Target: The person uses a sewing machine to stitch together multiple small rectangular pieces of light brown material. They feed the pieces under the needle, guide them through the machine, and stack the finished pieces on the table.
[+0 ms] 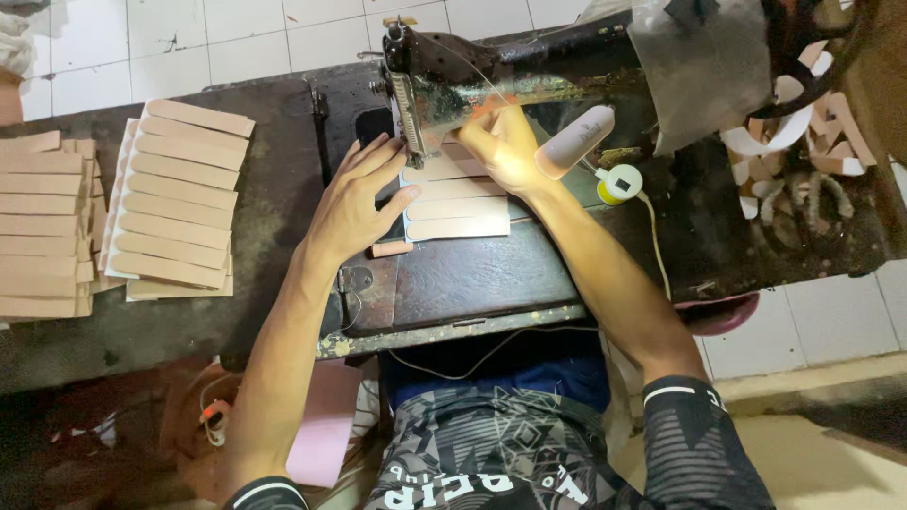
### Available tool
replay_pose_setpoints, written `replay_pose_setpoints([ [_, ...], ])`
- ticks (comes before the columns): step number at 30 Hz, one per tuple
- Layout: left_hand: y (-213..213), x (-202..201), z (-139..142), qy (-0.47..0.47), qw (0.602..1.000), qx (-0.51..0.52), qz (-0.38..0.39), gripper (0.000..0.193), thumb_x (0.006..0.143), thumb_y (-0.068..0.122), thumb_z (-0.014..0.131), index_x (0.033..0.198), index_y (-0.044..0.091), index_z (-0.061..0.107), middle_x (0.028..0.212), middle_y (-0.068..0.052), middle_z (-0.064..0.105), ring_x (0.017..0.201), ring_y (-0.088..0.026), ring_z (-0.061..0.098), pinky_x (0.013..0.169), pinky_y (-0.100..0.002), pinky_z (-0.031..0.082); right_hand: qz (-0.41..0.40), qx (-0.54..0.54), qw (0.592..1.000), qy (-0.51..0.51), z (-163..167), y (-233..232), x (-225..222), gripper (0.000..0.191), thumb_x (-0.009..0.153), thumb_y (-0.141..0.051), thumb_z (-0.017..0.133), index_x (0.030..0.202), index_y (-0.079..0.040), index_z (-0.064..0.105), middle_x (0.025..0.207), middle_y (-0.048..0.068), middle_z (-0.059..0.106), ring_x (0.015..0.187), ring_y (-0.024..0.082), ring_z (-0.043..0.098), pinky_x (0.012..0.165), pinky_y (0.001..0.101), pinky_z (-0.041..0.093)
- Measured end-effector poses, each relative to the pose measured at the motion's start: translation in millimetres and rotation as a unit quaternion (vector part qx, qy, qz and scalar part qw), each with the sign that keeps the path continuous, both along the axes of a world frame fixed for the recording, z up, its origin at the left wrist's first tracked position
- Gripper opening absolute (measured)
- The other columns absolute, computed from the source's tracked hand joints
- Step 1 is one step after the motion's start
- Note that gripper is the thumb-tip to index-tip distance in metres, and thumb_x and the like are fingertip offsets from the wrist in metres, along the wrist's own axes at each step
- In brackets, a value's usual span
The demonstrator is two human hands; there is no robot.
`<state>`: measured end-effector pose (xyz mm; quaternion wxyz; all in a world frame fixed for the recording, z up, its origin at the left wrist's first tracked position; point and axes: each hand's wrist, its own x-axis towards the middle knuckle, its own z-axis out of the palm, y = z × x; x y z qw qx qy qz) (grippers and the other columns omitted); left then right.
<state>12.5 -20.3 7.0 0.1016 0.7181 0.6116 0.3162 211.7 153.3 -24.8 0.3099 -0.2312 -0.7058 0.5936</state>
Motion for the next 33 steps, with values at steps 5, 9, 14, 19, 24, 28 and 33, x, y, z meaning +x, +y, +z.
replay_pose_setpoints([
  [5, 1, 0, -1, 0.0, 1.0, -0.011, 0.002, 0.054, 0.095, 0.025, 0.071, 0.141, -0.001, 0.06, 0.15, -0.019, 0.055, 0.146, -0.037, 0.042, 0.123, -0.053, 0.025, -0.004, -0.014, 1.0, -0.015, 5, -2, 0, 0.041, 0.089, -0.014, 0.058, 0.052, -0.013, 0.039, 0.055, -0.008, 0.035, 0.052, 0.004, 0.028, 0.049, 0.0302, 0.019],
  [9, 1, 1, -1, -0.004, 1.0, -0.006, 0.011, 0.054, 0.095, 0.027, 0.072, 0.139, -0.001, 0.061, 0.149, -0.018, 0.056, 0.146, -0.036, 0.043, 0.124, -0.052, 0.026, 0.002, -0.009, 1.0, 0.017, 11, -4, 0, 0.033, 0.088, -0.012, 0.058, 0.057, -0.013, 0.045, 0.057, -0.009, 0.038, 0.054, 0.004, 0.031, 0.05, 0.0304, 0.022],
  [14, 1, 1, -1, 0.001, 1.0, -0.003, 0.006, 0.054, 0.095, 0.027, 0.073, 0.139, -0.001, 0.06, 0.15, -0.018, 0.056, 0.147, -0.036, 0.043, 0.124, -0.053, 0.026, -0.021, -0.005, 1.0, -0.021, 6, -4, 0, 0.042, 0.089, -0.012, 0.059, 0.051, -0.012, 0.042, 0.053, -0.008, 0.037, 0.051, 0.004, 0.03, 0.048, 0.0302, 0.02],
  [19, 1, 0, -2, 0.007, 1.0, 0.001, 0.006, 0.054, 0.095, 0.028, 0.073, 0.139, -0.001, 0.061, 0.15, -0.018, 0.056, 0.147, -0.035, 0.044, 0.123, -0.052, 0.027, 0.003, -0.028, 0.997, 0.068, 0, -5, -4, 0.029, 0.09, -0.01, 0.058, 0.062, -0.011, 0.049, 0.061, -0.008, 0.041, 0.056, 0.004, 0.032, 0.052, 0.0294, 0.021],
  [24, 2, 0, -3, 0.014, 1.0, -0.001, 0.01, 0.053, 0.095, 0.029, 0.072, 0.139, 0.0, 0.061, 0.149, -0.016, 0.057, 0.146, -0.034, 0.044, 0.123, -0.052, 0.027, 0.0, -0.032, 0.997, 0.068, 0, -6, -6, 0.029, 0.093, -0.007, 0.06, 0.066, -0.009, 0.054, 0.063, -0.008, 0.045, 0.057, 0.004, 0.034, 0.052, 0.0291, 0.023],
  [28, 2, 0, -2, 0.018, 1.0, -0.002, 0.013, 0.053, 0.095, 0.03, 0.071, 0.139, 0.0, 0.062, 0.149, -0.016, 0.057, 0.146, -0.034, 0.044, 0.123, -0.051, 0.027, 0.005, -0.044, 0.994, 0.097, -3, -6, -5, 0.019, 0.09, -0.007, 0.059, 0.071, -0.009, 0.057, 0.063, -0.008, 0.045, 0.058, 0.004, 0.036, 0.053, 0.029, 0.024],
  [33, 2, 1, -3, 0.02, 1.0, -0.003, 0.017, 0.054, 0.096, 0.03, 0.071, 0.139, -0.001, 0.062, 0.149, -0.016, 0.057, 0.146, -0.034, 0.044, 0.123, -0.052, 0.026, -0.011, -0.011, 1.0, 0.017, -5, 0, -3, 0.034, 0.094, -0.01, 0.062, 0.062, -0.006, 0.051, 0.061, -0.006, 0.043, 0.057, 0.005, 0.034, 0.052, 0.0302, 0.022],
])
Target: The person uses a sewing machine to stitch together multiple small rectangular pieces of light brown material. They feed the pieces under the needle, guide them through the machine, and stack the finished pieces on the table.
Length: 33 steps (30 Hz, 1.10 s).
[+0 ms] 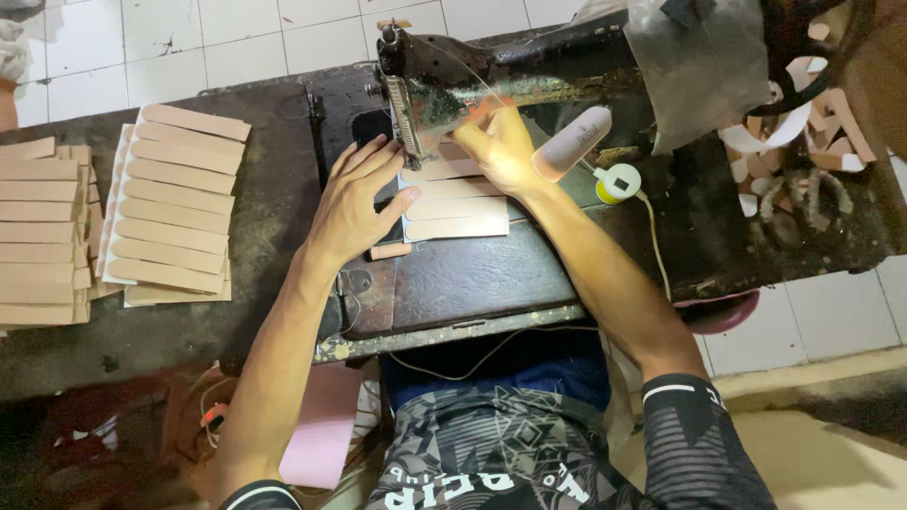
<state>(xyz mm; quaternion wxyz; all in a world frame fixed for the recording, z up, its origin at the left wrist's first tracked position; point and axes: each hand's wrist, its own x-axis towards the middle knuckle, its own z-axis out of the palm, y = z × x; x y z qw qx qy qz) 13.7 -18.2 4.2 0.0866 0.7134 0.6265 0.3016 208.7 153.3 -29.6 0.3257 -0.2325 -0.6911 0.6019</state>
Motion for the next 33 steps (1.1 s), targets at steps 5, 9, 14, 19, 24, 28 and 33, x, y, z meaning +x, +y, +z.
replay_pose_setpoints([
  [5, 1, -2, -2, 0.002, 1.0, 0.003, -0.004, 0.053, 0.096, 0.03, 0.071, 0.138, -0.001, 0.062, 0.149, -0.017, 0.057, 0.147, -0.033, 0.044, 0.124, -0.051, 0.026, 0.041, 0.001, 0.996, 0.076, 6, -3, 3, 0.015, 0.093, -0.012, 0.061, 0.08, -0.005, 0.06, 0.076, -0.006, 0.052, 0.07, 0.006, 0.043, 0.063, 0.0303, 0.034],
  [9, 3, -6, -1, -0.013, 1.0, -0.016, -0.015, 0.054, 0.096, 0.029, 0.071, 0.14, -0.001, 0.06, 0.151, -0.018, 0.055, 0.148, -0.035, 0.041, 0.124, -0.052, 0.025, 0.0, -0.009, 1.0, -0.029, 8, -3, 2, 0.018, 0.091, -0.015, 0.062, 0.076, -0.007, 0.064, 0.071, -0.006, 0.055, 0.065, 0.005, 0.046, 0.057, 0.0291, 0.035],
  [14, 5, -7, 1, -0.019, 0.999, -0.018, -0.025, 0.054, 0.097, 0.027, 0.069, 0.142, -0.001, 0.06, 0.152, -0.02, 0.053, 0.149, -0.036, 0.039, 0.124, -0.052, 0.023, 0.001, 0.013, 1.0, -0.005, 3, -1, -1, 0.018, 0.092, -0.014, 0.061, 0.076, -0.007, 0.062, 0.071, -0.007, 0.051, 0.065, 0.005, 0.043, 0.056, 0.029, 0.032],
  [19, 4, -6, 2, -0.019, 1.0, -0.017, -0.018, 0.052, 0.097, 0.027, 0.069, 0.14, 0.0, 0.061, 0.151, -0.019, 0.054, 0.148, -0.036, 0.041, 0.123, -0.052, 0.025, -0.002, 0.006, 1.0, -0.021, 1, -2, -1, 0.016, 0.092, -0.016, 0.061, 0.079, -0.006, 0.064, 0.07, -0.007, 0.05, 0.063, 0.005, 0.042, 0.055, 0.0285, 0.031],
  [24, 6, -7, 2, -0.005, 1.0, -0.008, -0.02, 0.049, 0.098, 0.025, 0.069, 0.139, 0.0, 0.062, 0.151, -0.019, 0.054, 0.147, -0.036, 0.042, 0.123, -0.053, 0.027, -0.004, -0.007, 1.0, -0.026, -2, 0, -2, 0.018, 0.093, -0.017, 0.062, 0.08, -0.006, 0.065, 0.07, -0.007, 0.053, 0.063, 0.004, 0.043, 0.055, 0.0282, 0.032],
  [28, 7, -6, 1, -0.008, 1.0, -0.008, -0.015, 0.046, 0.099, 0.024, 0.067, 0.138, 0.001, 0.063, 0.152, -0.019, 0.054, 0.147, -0.036, 0.043, 0.122, -0.053, 0.027, -0.008, -0.001, 0.998, -0.055, -5, 2, 1, 0.029, 0.095, -0.017, 0.062, 0.068, -0.005, 0.057, 0.065, -0.006, 0.048, 0.06, 0.005, 0.038, 0.053, 0.0298, 0.029],
  [33, 8, -4, 1, -0.007, 1.0, -0.006, -0.008, 0.044, 0.099, 0.023, 0.066, 0.137, 0.002, 0.064, 0.151, -0.019, 0.054, 0.146, -0.036, 0.043, 0.122, -0.053, 0.028, 0.007, -0.008, 1.0, -0.013, -5, 1, 0, 0.028, 0.093, -0.014, 0.059, 0.067, -0.007, 0.056, 0.064, -0.007, 0.046, 0.059, 0.004, 0.037, 0.052, 0.0296, 0.026],
])
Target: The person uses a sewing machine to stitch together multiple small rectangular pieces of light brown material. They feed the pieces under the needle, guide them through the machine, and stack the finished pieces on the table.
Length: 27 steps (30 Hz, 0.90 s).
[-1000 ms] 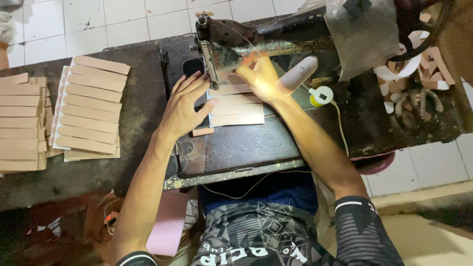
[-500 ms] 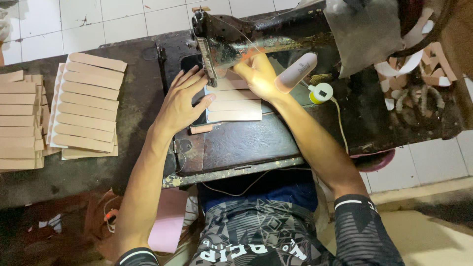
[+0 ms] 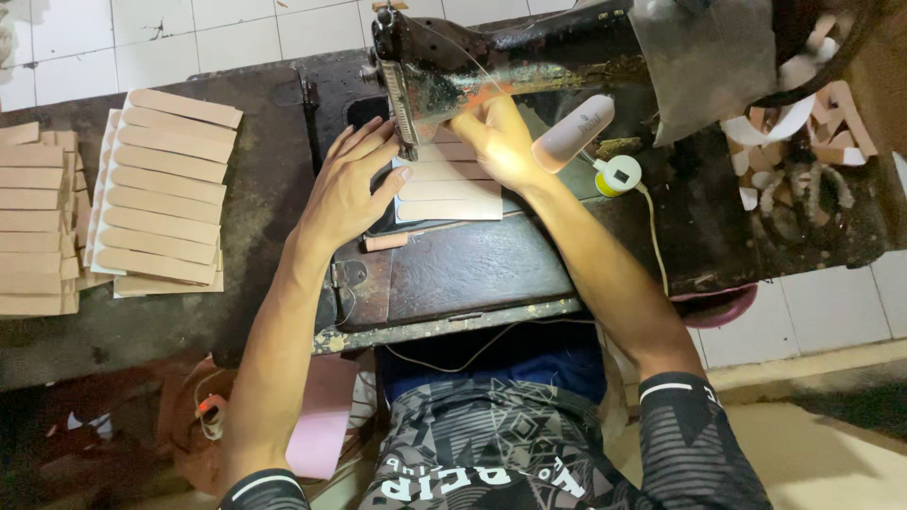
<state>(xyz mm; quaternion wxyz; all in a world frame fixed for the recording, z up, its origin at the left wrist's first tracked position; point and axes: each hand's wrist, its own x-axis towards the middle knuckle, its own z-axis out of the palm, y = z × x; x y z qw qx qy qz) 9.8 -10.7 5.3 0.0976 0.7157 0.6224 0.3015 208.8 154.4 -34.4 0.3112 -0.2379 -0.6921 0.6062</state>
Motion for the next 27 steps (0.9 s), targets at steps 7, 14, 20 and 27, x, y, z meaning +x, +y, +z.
replay_pose_setpoints([
  [7, 1, 0, 0, 0.007, 1.0, 0.011, 0.001, 0.042, 0.099, 0.023, 0.066, 0.137, 0.003, 0.065, 0.15, -0.019, 0.055, 0.145, -0.037, 0.045, 0.121, -0.053, 0.029, 0.007, -0.008, 1.0, 0.028, 5, -3, -1, 0.02, 0.094, -0.011, 0.059, 0.074, -0.005, 0.061, 0.067, -0.008, 0.05, 0.061, 0.003, 0.04, 0.054, 0.0283, 0.029],
  [14, 1, 5, 3, 0.01, 1.0, 0.026, 0.008, 0.041, 0.1, 0.021, 0.066, 0.138, 0.005, 0.063, 0.15, -0.017, 0.056, 0.142, -0.037, 0.048, 0.119, -0.054, 0.033, 0.015, -0.009, 0.999, 0.043, 8, -4, -2, 0.015, 0.093, -0.009, 0.059, 0.082, -0.004, 0.065, 0.073, -0.007, 0.057, 0.066, 0.003, 0.046, 0.058, 0.0268, 0.034],
  [20, -2, 13, 5, 0.036, 0.998, 0.043, 0.043, 0.043, 0.099, 0.023, 0.068, 0.137, 0.004, 0.063, 0.146, -0.016, 0.058, 0.136, -0.037, 0.052, 0.117, -0.052, 0.037, 0.0, -0.011, 1.0, 0.022, 2, -1, -1, 0.02, 0.092, -0.013, 0.06, 0.074, -0.005, 0.062, 0.064, -0.007, 0.051, 0.056, 0.004, 0.04, 0.051, 0.0287, 0.027],
  [27, -4, 21, 3, 0.051, 0.993, 0.077, 0.074, 0.047, 0.097, 0.024, 0.071, 0.135, -0.002, 0.062, 0.143, -0.017, 0.06, 0.134, -0.036, 0.054, 0.114, -0.049, 0.041, 0.012, 0.013, 1.0, -0.012, -1, 3, 2, 0.039, 0.093, -0.017, 0.059, 0.056, -0.01, 0.048, 0.058, -0.008, 0.041, 0.055, 0.004, 0.033, 0.051, 0.0296, 0.024],
])
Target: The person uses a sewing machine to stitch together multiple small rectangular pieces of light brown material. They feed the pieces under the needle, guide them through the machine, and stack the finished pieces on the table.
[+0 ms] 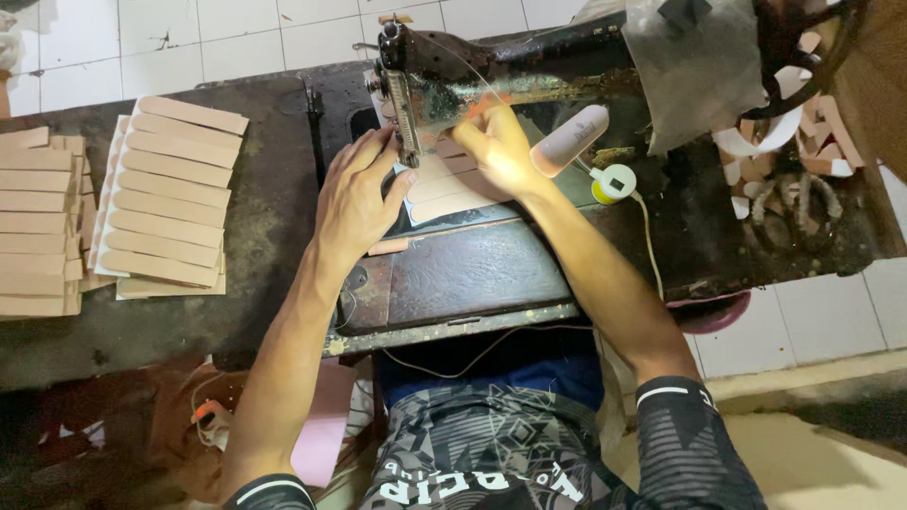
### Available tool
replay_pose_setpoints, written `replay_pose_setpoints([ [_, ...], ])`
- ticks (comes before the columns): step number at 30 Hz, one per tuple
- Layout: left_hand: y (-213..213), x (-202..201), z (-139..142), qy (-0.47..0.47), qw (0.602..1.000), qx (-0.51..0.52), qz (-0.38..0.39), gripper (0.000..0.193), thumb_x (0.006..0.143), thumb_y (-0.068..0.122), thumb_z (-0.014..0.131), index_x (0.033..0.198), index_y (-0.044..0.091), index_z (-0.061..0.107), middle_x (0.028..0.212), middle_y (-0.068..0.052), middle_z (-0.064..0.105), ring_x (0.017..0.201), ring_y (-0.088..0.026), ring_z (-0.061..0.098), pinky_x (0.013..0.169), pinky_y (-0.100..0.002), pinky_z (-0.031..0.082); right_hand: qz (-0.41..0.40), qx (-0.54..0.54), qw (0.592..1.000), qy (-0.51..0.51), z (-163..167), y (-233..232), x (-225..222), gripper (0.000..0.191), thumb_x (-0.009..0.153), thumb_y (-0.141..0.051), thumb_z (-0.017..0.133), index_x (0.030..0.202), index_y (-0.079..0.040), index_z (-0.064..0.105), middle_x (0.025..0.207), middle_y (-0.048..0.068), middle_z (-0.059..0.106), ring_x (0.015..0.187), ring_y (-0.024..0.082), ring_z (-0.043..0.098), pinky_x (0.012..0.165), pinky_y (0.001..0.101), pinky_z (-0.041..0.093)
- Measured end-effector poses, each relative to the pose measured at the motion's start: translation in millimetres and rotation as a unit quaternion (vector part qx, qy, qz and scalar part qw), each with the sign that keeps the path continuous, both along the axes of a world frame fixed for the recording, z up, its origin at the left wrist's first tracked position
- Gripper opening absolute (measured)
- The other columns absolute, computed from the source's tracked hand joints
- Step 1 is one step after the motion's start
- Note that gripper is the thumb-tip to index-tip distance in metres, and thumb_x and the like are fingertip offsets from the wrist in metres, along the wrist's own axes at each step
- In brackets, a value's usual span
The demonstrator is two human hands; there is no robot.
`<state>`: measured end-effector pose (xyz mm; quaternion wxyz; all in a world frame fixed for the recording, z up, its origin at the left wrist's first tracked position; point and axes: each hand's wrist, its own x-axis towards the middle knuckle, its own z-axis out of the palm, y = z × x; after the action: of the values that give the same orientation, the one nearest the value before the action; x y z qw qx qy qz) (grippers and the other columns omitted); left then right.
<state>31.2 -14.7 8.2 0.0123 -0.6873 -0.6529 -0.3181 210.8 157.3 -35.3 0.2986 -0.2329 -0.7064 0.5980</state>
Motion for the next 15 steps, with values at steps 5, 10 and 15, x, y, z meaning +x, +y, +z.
replay_pose_setpoints([
  [5, -15, 15, -4, 0.093, 0.991, 0.041, 0.082, 0.044, 0.091, 0.033, 0.076, 0.116, -0.002, 0.069, 0.11, -0.018, 0.064, 0.107, -0.038, 0.061, 0.104, -0.051, 0.045, -0.012, -0.017, 0.999, 0.05, -2, 0, -1, 0.038, 0.091, -0.011, 0.06, 0.056, -0.01, 0.046, 0.058, -0.008, 0.039, 0.054, 0.004, 0.031, 0.051, 0.0296, 0.021],
  [10, -8, 6, -6, 0.052, 0.995, -0.025, 0.079, 0.021, 0.101, 0.021, 0.069, 0.105, 0.0, 0.067, 0.107, -0.018, 0.062, 0.107, -0.038, 0.061, 0.101, -0.048, 0.047, -0.013, -0.018, 0.998, 0.054, 1, -4, -2, 0.031, 0.093, -0.01, 0.063, 0.064, -0.007, 0.053, 0.062, -0.007, 0.044, 0.057, 0.004, 0.036, 0.052, 0.0296, 0.025],
  [15, 13, -29, -6, -0.019, 0.993, 0.012, -0.119, 0.031, 0.1, 0.006, 0.062, 0.129, -0.001, 0.066, 0.14, -0.02, 0.062, 0.133, -0.041, 0.054, 0.113, -0.051, 0.04, 0.01, 0.013, 0.999, 0.042, 18, -7, 1, 0.013, 0.096, -0.014, 0.061, 0.089, -0.004, 0.066, 0.08, -0.006, 0.059, 0.074, 0.004, 0.051, 0.066, 0.0278, 0.041],
])
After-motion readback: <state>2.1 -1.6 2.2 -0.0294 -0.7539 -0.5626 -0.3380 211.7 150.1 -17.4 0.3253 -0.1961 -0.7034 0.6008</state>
